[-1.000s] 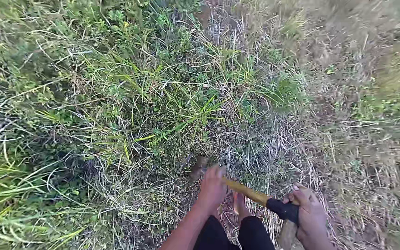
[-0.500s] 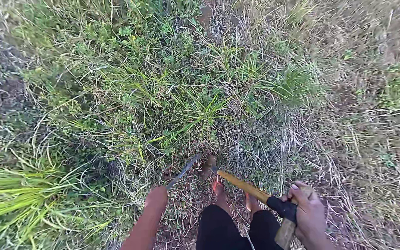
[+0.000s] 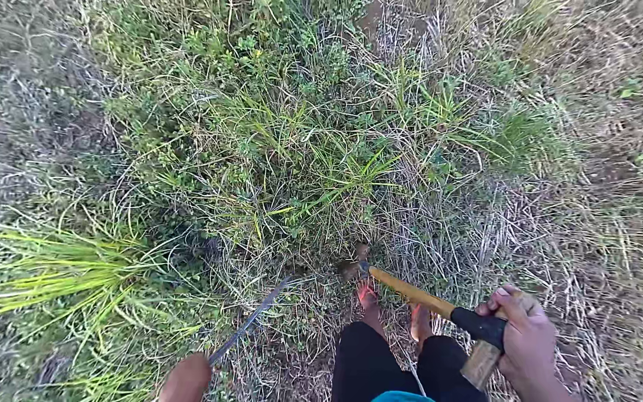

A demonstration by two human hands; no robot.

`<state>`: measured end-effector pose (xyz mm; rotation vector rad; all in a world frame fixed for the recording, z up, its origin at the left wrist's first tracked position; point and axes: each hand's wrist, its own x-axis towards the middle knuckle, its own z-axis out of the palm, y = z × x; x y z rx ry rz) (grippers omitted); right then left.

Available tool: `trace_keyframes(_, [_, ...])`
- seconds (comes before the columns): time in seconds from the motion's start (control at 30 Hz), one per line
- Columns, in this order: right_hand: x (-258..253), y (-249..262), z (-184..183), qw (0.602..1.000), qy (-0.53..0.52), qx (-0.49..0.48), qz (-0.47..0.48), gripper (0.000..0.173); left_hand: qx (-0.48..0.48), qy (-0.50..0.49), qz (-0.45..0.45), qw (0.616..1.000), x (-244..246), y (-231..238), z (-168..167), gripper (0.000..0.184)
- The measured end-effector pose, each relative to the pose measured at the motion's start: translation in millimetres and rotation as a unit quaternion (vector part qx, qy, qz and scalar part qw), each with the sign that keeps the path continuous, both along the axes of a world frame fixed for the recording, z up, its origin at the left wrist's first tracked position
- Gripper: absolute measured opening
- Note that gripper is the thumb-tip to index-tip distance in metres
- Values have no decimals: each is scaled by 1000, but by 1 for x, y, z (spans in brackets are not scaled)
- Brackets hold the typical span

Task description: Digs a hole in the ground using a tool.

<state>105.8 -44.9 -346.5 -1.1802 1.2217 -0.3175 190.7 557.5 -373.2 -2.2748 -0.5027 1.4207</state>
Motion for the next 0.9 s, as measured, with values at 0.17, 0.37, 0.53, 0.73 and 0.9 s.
trace_keyframes(0.17, [5,6,2,1000,11,-11,1,23,10,-4,9,1000,14,-48,-58,33])
trace_keyframes(0.37, [10,9,3,999,30,-26,7,22,24,11,8,1000,29,-43,-99,28])
trace_keyframes(0.53, [25,18,9,999,30,-24,-4,20,13,-2,10,1000,22,-48,-110,28])
trace_keyframes(0.73, [10,23,7,1000,9,-20,-4,26,-70,-59,-32,995,15,-63,-109,42])
trace_keyframes(0.9, [-2,31,12,1000,6,-12,-7,35,-403,-114,67,905,10,-226,-18,63])
